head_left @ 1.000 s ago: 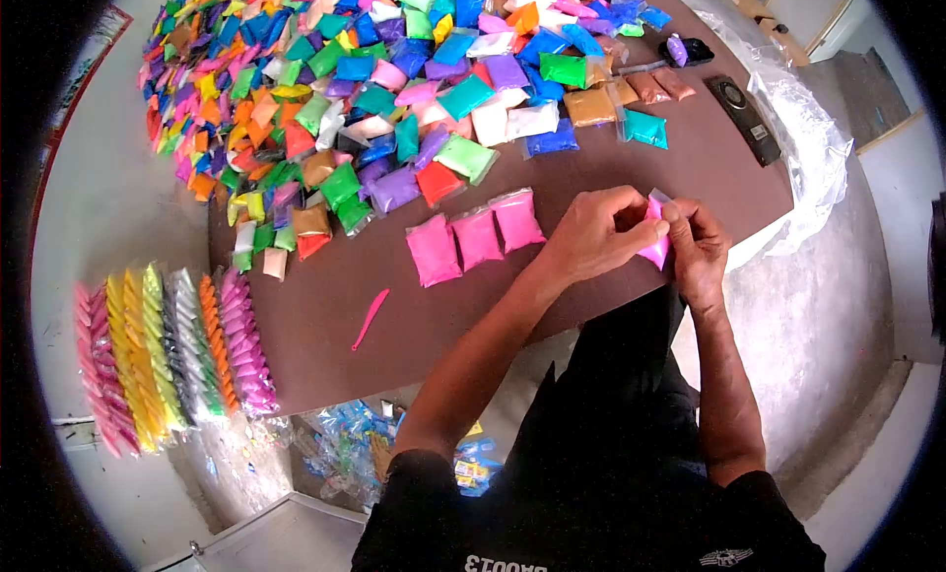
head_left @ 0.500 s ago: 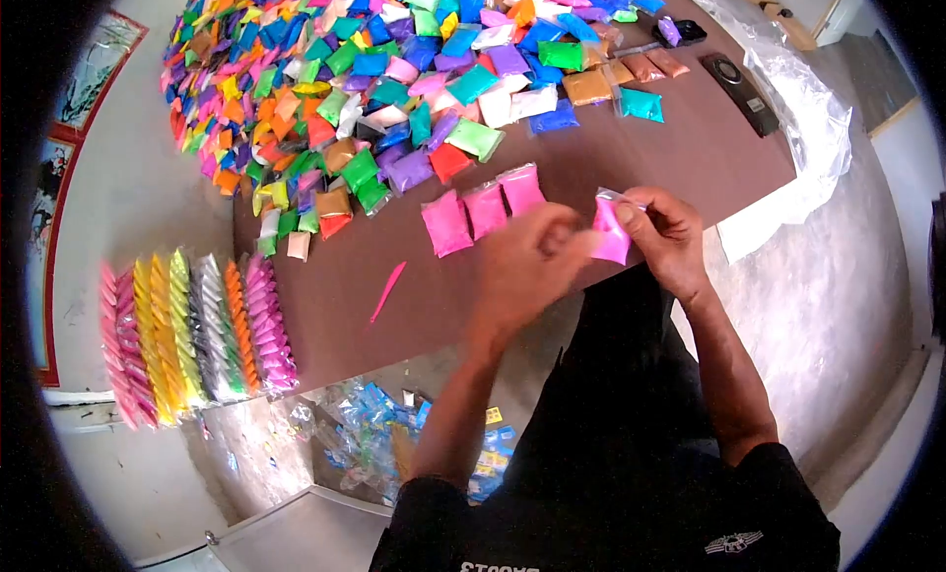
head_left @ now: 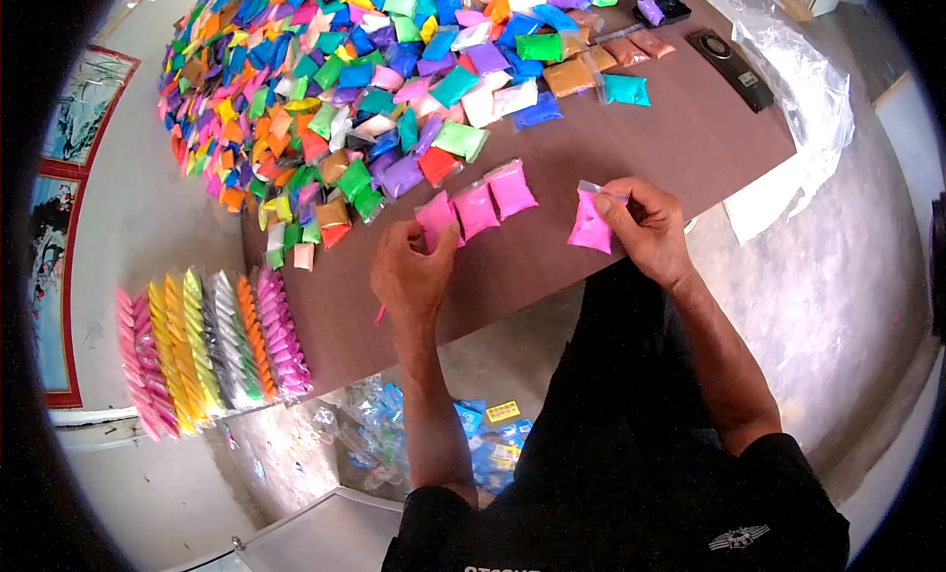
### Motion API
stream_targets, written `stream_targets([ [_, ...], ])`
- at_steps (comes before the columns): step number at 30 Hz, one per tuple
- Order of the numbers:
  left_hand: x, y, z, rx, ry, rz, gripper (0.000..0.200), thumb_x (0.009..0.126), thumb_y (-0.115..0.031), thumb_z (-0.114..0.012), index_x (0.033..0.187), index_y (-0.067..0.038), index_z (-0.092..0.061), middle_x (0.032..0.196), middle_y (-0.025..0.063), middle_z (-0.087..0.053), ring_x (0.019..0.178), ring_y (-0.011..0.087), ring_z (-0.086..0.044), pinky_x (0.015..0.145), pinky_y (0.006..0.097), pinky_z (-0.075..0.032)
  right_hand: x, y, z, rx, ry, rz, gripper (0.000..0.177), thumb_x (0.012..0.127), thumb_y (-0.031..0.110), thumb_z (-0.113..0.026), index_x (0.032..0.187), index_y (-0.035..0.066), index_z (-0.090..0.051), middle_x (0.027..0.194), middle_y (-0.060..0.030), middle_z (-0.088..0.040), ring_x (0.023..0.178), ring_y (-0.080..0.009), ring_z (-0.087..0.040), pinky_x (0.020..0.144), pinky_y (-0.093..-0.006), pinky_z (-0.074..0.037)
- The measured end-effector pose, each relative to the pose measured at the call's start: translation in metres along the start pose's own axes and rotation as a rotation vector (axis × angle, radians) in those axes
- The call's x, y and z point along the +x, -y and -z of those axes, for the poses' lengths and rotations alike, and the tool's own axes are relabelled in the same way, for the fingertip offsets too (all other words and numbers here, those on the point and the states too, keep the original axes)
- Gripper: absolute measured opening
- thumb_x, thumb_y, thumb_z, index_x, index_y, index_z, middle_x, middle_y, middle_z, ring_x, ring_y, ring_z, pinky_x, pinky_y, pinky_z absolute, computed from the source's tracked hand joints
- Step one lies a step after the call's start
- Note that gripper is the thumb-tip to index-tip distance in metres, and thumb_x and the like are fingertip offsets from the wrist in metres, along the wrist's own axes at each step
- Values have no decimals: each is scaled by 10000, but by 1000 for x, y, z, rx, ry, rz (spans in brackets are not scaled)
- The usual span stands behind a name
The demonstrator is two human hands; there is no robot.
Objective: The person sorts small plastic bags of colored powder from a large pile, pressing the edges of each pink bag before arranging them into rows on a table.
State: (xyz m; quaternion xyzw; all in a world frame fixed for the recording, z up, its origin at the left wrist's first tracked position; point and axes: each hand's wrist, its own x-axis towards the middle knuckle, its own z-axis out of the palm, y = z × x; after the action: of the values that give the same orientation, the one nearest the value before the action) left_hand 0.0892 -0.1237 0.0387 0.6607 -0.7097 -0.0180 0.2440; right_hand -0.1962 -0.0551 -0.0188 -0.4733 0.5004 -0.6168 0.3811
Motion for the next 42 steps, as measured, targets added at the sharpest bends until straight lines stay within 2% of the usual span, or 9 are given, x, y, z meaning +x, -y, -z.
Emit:
stream_targets([
  [6,2,1,-4,-24,-14,41,365,773,-330,-828,941,-42,-681,781,119,-719,709,270,-720,676,401,-559,0,2,0,18,2,13,114,958,102,-717,1012,5,-693,821,45,-636,718,-16,-546,604,-201,-445],
  [12,5,-17,6,-324,-86,-45,278,812,-214,-793,990,-30,-684,784,122,-727,709,231,-735,661,364,-570,2,-1,-1,67,-2,-3,99,952,85,-717,994,-2,-696,851,24,-648,746,-31,-568,623,-215,-464],
  [14,3,-42,7,-311,24,-8,263,823,-214,-782,983,-30,-684,779,128,-725,725,243,-740,673,366,-571,1,-1,0,80,0,1,96,951,84,-717,991,-2,-696,857,18,-652,753,-34,-573,626,-218,-468],
  [21,7,-54,-11,-98,57,-127,252,825,-241,-792,956,-43,-707,708,111,-703,655,198,-713,636,332,-548,1,3,2,20,6,-6,99,947,90,-721,988,2,-699,859,7,-663,751,-41,-581,629,-219,-470],
  [26,7,-48,-15,-79,-4,-232,263,832,-271,-800,932,-46,-708,728,106,-701,663,224,-706,613,354,-533,2,4,3,-19,4,7,96,944,92,-724,977,6,-698,844,2,-664,741,-43,-582,618,-223,-468],
  [33,-10,-61,7,33,-98,-159,291,842,-281,-807,985,-41,-726,785,117,-689,696,222,-682,617,340,-516,2,2,2,70,-10,-26,96,948,98,-722,972,8,-700,839,8,-664,732,-45,-581,610,-226,-469],
  [36,-35,-64,20,-119,-34,-77,363,809,-301,-829,1049,-50,-722,854,106,-701,699,244,-681,635,365,-532,0,11,-3,173,-1,-62,100,953,101,-716,988,8,-700,852,10,-665,748,-45,-586,627,-225,-476],
  [38,-62,-74,18,-534,192,13,373,838,-244,-826,1120,-30,-711,904,95,-722,739,178,-679,686,317,-546,-6,19,-13,177,22,-35,106,956,103,-713,1000,8,-699,866,9,-666,764,-44,-588,638,-224,-481],
  [42,-88,-71,8,-866,354,129,262,919,-154,-759,1132,-13,-705,931,63,-719,810,107,-655,761,265,-544,-17,33,-38,233,224,-50,140,959,114,-710,1051,10,-697,934,-5,-671,816,-45,-588,669,-223,-489],
])
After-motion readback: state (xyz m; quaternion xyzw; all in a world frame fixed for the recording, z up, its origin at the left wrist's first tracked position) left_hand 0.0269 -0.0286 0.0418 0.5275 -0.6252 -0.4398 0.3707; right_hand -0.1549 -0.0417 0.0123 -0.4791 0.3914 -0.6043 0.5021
